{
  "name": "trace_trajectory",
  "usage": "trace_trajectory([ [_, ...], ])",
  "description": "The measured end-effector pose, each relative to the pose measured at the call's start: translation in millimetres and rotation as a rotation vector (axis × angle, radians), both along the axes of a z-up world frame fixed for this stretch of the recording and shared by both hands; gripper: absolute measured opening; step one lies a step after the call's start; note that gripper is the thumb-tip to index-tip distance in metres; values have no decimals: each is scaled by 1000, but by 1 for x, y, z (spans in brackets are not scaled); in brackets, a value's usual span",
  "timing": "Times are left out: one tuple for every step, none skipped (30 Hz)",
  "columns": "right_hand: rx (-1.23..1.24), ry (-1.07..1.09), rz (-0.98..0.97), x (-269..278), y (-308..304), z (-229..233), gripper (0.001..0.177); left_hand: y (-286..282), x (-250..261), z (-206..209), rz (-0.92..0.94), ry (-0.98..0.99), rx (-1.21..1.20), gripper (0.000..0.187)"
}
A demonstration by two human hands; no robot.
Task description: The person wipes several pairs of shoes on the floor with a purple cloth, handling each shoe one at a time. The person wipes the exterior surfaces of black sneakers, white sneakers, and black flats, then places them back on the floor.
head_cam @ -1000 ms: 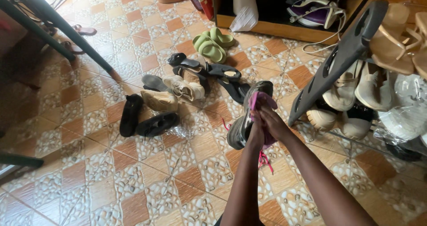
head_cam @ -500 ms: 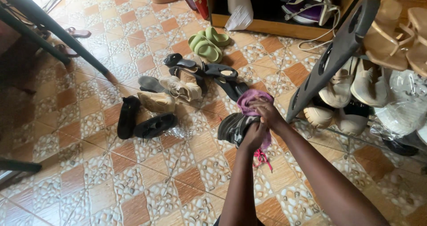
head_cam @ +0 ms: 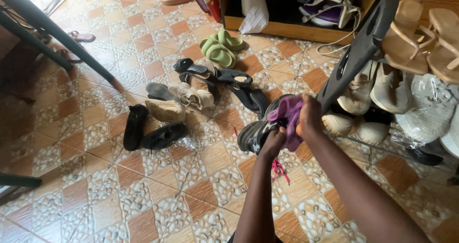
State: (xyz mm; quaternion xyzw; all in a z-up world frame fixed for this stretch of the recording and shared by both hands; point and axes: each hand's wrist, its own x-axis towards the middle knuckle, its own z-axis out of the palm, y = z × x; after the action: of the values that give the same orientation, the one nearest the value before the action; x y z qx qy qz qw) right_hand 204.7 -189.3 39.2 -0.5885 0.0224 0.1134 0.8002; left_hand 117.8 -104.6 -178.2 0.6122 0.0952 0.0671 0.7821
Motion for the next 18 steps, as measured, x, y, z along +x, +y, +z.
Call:
trace_trajectory([
  [1, -1, -2, 0, 0, 36, 24, 3, -26, 58, -2, -1, 1, 81],
  [193, 73, 39, 0, 2, 73, 30, 0, -47, 120, -20, 0, 127, 70],
  [384, 152, 79, 0, 4, 110, 38, -8, -70, 186, -38, 3, 256, 71],
  [380, 155, 82, -14, -2, 138, 38, -6, -68, 172, -34, 6, 252, 71],
  [417, 174, 190, -27, -7, 166, 48, -3, -67, 157, -30, -11, 362, 71],
  [457, 187, 295, -39, -14, 195, 59, 0, -63, 143, -31, -33, 475, 72],
  [456, 187, 295, -16, -18, 159, 59, -2, -66, 150, -31, -33, 474, 72],
  [408, 114, 325, 7, -21, 125, 61, -2, -68, 158, -50, 5, 509, 64],
  [360, 41, 352, 30, -24, 91, 64, -3, -70, 166, -70, 42, 544, 57],
  [360, 40, 353, 21, -15, 78, 64, -7, -68, 165, -69, 41, 544, 57],
  [-125, -431, 297, 12, -6, 64, 57, -11, -66, 164, -100, 83, 563, 51],
  [-620, -885, 210, 3, 3, 51, 54, -15, -64, 162, -136, 125, 583, 46],
  [-620, -884, 206, -15, 4, 41, 54, -15, -64, 152, -139, 125, 585, 46],
  [-590, -797, 315, -31, 7, 33, 49, -15, -62, 142, -96, 2, 574, 41],
  [-558, -708, 422, -47, 11, 24, 49, -14, -59, 133, -53, -121, 562, 36],
  [-558, -706, 431, -61, 7, 15, 49, -5, -56, 111, -47, -115, 558, 36],
  [-458, -709, 497, -76, 4, 7, 47, 4, -52, 89, -38, -110, 574, 40],
  [-361, -712, 556, -88, -2, -1, 46, 11, -45, 68, -34, -111, 590, 45],
])
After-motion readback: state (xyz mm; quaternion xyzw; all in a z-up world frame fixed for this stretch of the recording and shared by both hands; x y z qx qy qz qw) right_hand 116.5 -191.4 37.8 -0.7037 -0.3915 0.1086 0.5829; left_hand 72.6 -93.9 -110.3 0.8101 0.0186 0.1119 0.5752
